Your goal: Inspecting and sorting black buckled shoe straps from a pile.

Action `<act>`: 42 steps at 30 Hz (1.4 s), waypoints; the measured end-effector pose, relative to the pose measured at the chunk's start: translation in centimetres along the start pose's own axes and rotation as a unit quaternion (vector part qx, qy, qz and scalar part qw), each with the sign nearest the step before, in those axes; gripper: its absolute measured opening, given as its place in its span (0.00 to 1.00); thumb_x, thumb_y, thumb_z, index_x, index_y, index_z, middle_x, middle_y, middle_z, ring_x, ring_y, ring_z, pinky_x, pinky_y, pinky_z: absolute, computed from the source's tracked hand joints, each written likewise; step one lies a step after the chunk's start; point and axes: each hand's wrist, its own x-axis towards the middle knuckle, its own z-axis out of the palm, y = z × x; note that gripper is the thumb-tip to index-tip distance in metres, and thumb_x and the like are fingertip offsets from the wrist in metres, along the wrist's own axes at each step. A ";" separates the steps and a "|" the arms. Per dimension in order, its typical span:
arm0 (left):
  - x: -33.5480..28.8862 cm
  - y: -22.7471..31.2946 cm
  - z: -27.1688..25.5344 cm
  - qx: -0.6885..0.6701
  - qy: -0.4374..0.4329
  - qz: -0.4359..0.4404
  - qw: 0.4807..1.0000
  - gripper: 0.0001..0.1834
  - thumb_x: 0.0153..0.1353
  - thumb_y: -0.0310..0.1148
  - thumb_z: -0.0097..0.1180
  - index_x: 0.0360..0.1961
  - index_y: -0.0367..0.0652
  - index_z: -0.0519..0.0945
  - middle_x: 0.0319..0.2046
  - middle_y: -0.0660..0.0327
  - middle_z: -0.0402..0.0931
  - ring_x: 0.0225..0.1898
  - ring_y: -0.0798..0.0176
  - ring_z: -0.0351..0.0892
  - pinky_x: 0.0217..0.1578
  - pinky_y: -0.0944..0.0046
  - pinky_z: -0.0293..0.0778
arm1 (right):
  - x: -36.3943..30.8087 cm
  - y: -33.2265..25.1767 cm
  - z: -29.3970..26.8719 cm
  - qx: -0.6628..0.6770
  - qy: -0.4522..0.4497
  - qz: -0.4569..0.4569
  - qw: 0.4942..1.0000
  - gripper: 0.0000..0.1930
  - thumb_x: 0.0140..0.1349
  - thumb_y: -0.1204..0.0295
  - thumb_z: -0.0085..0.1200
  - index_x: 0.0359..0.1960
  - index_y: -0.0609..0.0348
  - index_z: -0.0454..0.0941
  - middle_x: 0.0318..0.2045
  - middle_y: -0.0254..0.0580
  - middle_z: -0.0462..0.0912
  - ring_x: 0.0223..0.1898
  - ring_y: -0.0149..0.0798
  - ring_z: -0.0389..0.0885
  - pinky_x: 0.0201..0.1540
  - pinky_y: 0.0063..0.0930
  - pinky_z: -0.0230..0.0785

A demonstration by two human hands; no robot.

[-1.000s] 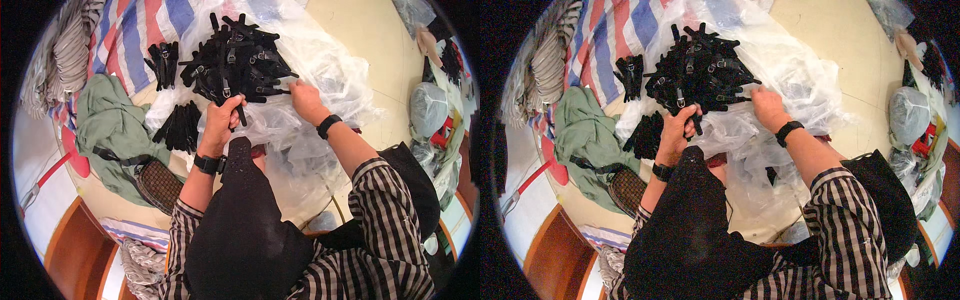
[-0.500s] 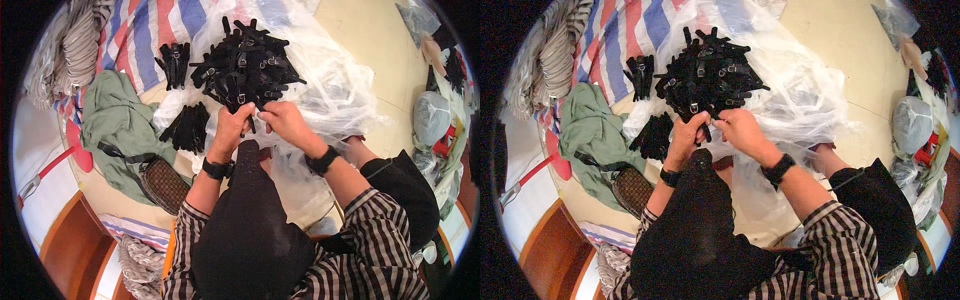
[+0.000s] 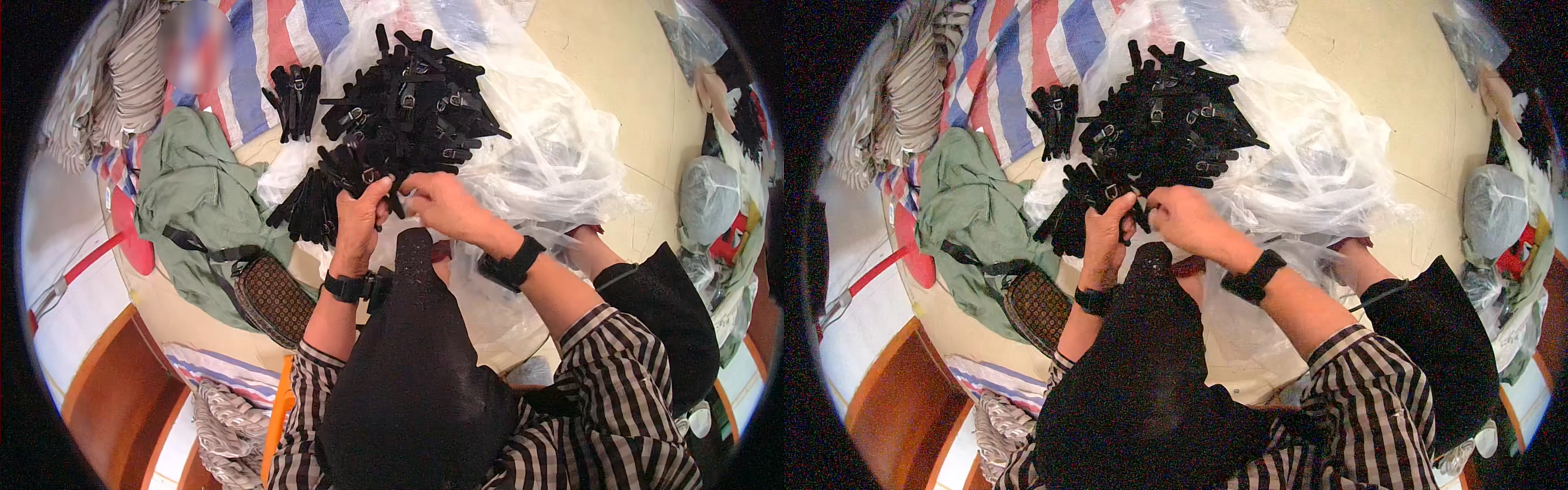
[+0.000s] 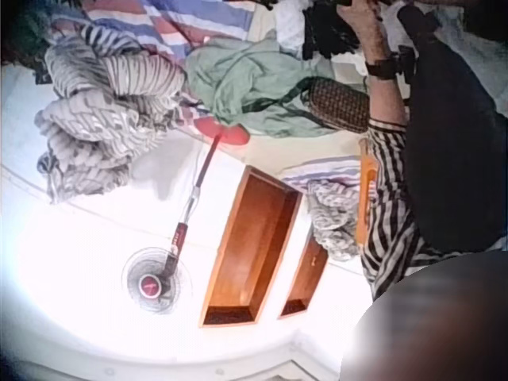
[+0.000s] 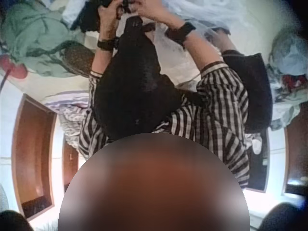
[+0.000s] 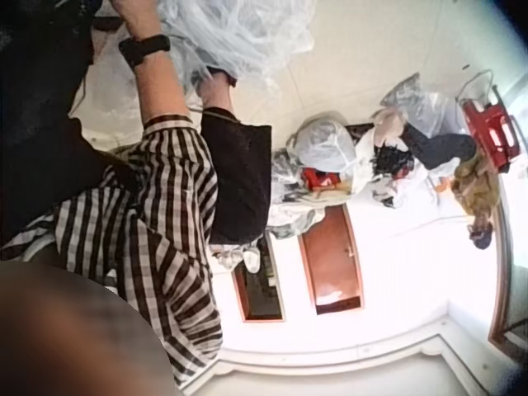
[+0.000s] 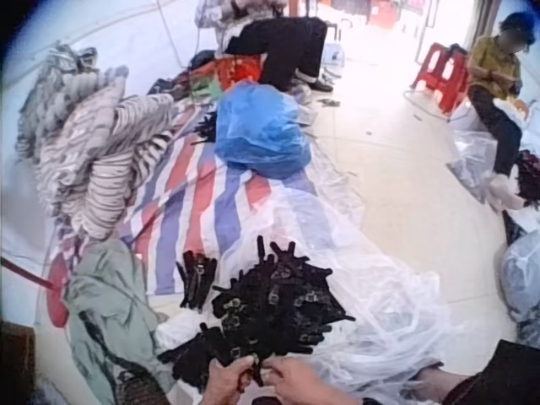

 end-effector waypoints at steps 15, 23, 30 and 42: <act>0.6 1.1 0.1 0.016 -0.050 0.099 0.994 0.06 0.57 0.29 0.50 0.34 0.40 0.78 0.23 0.64 0.77 0.30 0.71 0.75 0.35 0.72 0.70 | 7.7 -0.5 -3.9 -0.293 0.308 -0.034 0.905 0.24 0.50 0.61 0.58 0.46 0.57 0.67 0.32 0.50 0.74 0.34 0.52 0.77 0.34 0.40 0.70; 1.2 0.9 -1.0 -0.113 -0.067 0.044 0.990 0.07 0.57 0.28 0.49 0.32 0.35 0.74 0.22 0.61 0.73 0.23 0.68 0.71 0.23 0.69 0.66 | 5.7 4.8 -5.6 -0.302 0.289 -0.054 0.907 0.16 0.51 0.71 0.51 0.43 0.57 0.70 0.29 0.50 0.78 0.31 0.52 0.78 0.33 0.44 0.70; 0.8 1.1 -0.7 -0.086 -0.033 -0.008 0.996 0.08 0.54 0.29 0.54 0.21 0.42 0.71 0.12 0.71 0.61 0.12 0.77 0.58 0.12 0.75 0.53 | 2.2 6.0 -6.6 0.133 0.179 0.065 0.973 0.06 0.55 0.73 0.51 0.27 0.64 0.74 0.18 0.37 0.77 0.18 0.25 0.73 0.23 0.20 0.66; -0.5 4.4 3.2 0.013 -0.089 0.065 0.994 0.09 0.52 0.25 0.57 0.35 0.37 0.76 0.18 0.67 0.72 0.15 0.75 0.65 0.16 0.76 0.60 | -2.7 0.3 -9.8 0.187 0.005 -0.016 0.982 0.11 0.57 0.71 0.51 0.18 0.59 0.72 0.14 0.30 0.72 0.16 0.24 0.68 0.20 0.20 0.62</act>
